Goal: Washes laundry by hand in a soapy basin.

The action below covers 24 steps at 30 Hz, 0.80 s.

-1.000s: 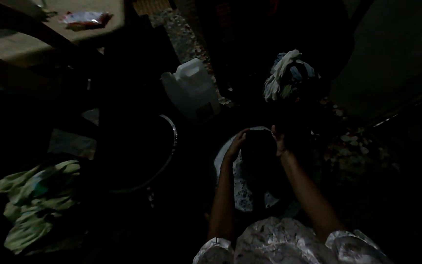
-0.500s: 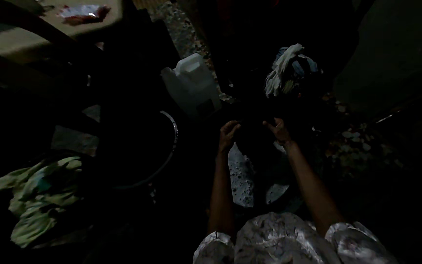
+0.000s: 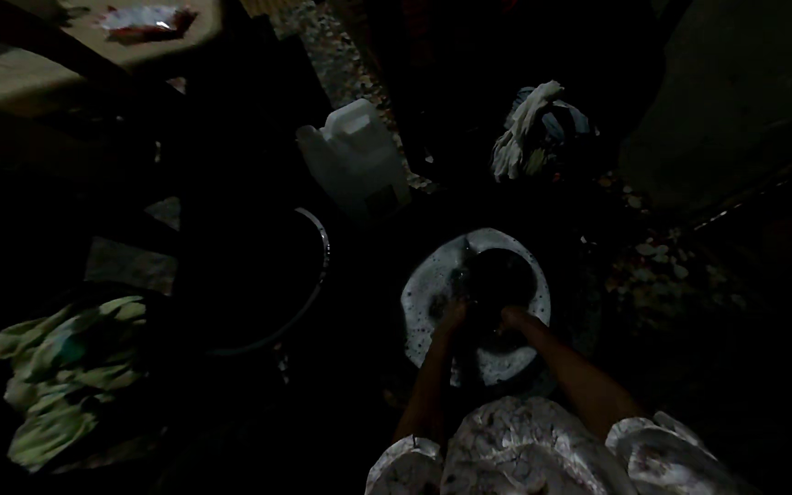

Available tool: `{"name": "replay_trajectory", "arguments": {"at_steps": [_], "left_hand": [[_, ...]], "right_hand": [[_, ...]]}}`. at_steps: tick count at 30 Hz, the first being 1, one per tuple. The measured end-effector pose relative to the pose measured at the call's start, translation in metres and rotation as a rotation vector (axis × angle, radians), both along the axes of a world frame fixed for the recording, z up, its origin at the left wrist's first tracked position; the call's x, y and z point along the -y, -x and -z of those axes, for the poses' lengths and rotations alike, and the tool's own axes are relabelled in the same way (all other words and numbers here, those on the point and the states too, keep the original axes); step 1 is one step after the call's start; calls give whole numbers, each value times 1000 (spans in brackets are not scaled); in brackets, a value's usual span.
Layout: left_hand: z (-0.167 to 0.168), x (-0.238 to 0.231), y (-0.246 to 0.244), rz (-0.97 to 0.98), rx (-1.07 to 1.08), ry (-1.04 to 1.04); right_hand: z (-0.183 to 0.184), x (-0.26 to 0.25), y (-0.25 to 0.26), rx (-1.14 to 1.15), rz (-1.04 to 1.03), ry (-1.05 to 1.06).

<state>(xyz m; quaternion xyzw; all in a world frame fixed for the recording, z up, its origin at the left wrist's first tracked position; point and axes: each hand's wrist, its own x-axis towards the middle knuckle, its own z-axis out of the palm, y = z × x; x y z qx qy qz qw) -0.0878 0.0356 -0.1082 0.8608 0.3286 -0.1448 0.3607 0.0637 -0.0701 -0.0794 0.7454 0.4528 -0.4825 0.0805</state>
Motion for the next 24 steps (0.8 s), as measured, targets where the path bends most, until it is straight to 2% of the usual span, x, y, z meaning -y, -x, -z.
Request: {"name": "replay_trajectory", "arguments": {"at_steps": [2, 5, 7, 9, 11, 13, 16, 18, 19, 21, 24], "left_hand": [[-30, -14, -3, -187, 141, 223], [-57, -36, -8, -396, 529, 374], [-67, -47, -13, -362, 722, 394], [-83, -51, -24, -353, 770, 363], [-99, -48, -34, -405, 842, 250], [-119, -44, -38, -500, 956, 137], [-159, -47, -30, -519, 913, 92], [-179, -47, -27, -519, 900, 92], [-189, -45, -26, -510, 886, 98], [-200, -40, -26, -454, 889, 108], [-196, -40, -27, -364, 1080, 158]], "right_hand": [[-26, -17, -14, -165, 291, -109], [-71, -45, -33, -381, 576, -475], [-107, -61, -30, -555, 781, -640], [-141, -69, -18, -771, 971, -715], [-163, -68, -10, -942, 1065, -746], [-180, -62, -13, -916, 971, -775], [-207, -47, -42, -432, 646, -739], [-203, -40, -62, -194, 519, -804], [-195, -39, -68, -173, 470, -877], [-180, -44, -69, -282, 312, -949], [-172, -51, -47, -501, 126, -819]]}}
